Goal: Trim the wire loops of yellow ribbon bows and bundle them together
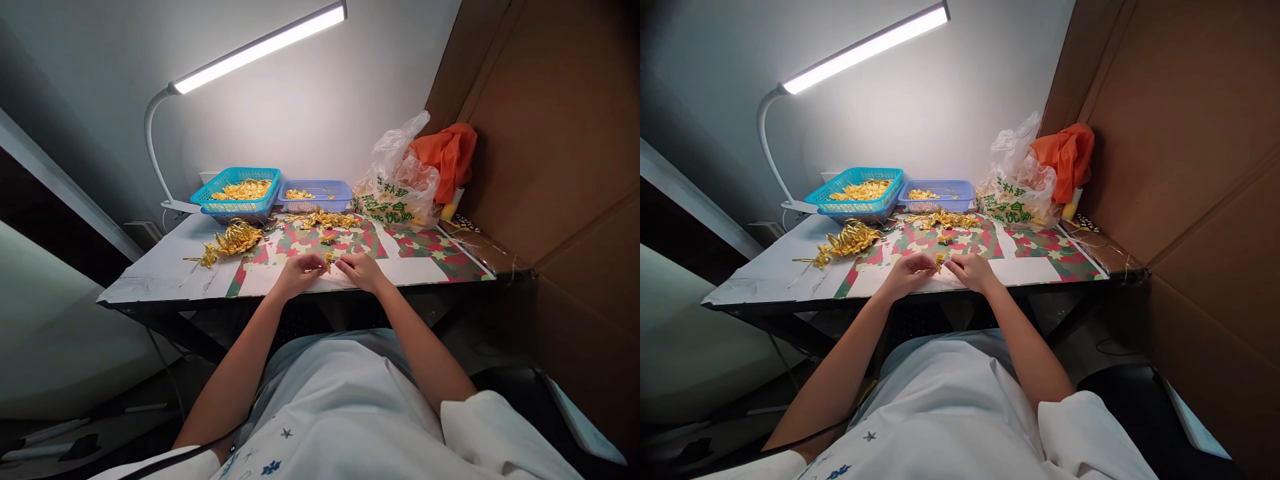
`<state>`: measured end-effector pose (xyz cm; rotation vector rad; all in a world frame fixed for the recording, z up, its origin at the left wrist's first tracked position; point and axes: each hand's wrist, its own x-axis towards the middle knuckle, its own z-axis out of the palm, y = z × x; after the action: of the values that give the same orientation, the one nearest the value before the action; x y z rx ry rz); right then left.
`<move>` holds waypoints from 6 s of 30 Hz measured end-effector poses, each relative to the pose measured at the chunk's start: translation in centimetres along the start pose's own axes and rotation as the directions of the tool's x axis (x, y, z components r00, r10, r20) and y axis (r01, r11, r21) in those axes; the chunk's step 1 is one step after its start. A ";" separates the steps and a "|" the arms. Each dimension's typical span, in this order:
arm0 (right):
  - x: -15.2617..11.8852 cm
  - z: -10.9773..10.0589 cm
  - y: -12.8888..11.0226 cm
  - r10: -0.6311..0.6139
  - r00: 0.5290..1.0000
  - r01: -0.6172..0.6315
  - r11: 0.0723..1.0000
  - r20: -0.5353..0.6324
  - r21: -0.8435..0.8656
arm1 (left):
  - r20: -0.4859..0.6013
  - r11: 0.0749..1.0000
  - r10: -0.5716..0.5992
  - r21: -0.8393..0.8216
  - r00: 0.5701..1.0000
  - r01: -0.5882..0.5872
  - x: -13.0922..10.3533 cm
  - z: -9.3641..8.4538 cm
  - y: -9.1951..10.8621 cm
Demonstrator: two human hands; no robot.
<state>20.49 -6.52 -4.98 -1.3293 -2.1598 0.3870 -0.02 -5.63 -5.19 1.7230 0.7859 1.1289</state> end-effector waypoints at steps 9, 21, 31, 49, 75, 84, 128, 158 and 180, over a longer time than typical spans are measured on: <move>0.2 0.0 0.1 0.005 1.000 -0.005 1.000 -0.012 0.006 | 0.011 1.000 0.000 0.003 1.000 0.000 0.1 0.0 -0.1; 0.4 -0.1 0.0 0.044 0.999 -0.044 0.999 -0.006 -0.013 | 0.009 0.999 -0.031 0.035 0.999 0.031 0.1 0.0 0.1; 0.4 0.0 -0.1 0.091 0.995 -0.092 0.996 -0.047 -0.004 | -0.006 0.999 -0.047 0.005 0.999 0.047 0.2 0.0 -0.1; 1.1 1.0 0.2 0.138 0.983 -0.047 0.827 -0.121 0.560 | 0.050 0.988 -0.049 -0.147 0.998 0.056 0.3 0.1 -0.6; 8.2 0.7 1.4 0.434 0.871 -0.300 0.840 -0.229 0.453 | -0.290 0.956 -0.181 -0.276 0.940 0.099 0.9 -1.3 -0.5; 9.3 1.9 1.2 0.387 0.894 -0.244 0.843 -0.227 0.479 | -0.424 0.966 -0.203 -0.233 0.882 0.111 0.7 -1.0 -1.1; 2.6 3.0 -1.6 0.249 0.956 0.027 0.455 -0.156 0.890 | -0.229 0.968 -0.179 -0.212 0.957 0.130 0.4 -0.1 0.1; 2.5 2.8 -1.9 0.183 0.972 0.054 0.441 -0.148 0.896 | -0.064 0.937 -0.221 -0.290 0.973 0.193 0.2 -0.5 0.8; 1.1 2.3 -1.7 0.190 0.931 0.115 0.658 -0.311 0.745 | -0.187 0.950 -0.167 -0.292 0.968 0.107 0.3 -0.1 0.2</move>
<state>17.49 -6.23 -5.63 -0.8545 -1.3817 0.8722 0.04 -5.40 -4.88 1.3089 0.8177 1.2725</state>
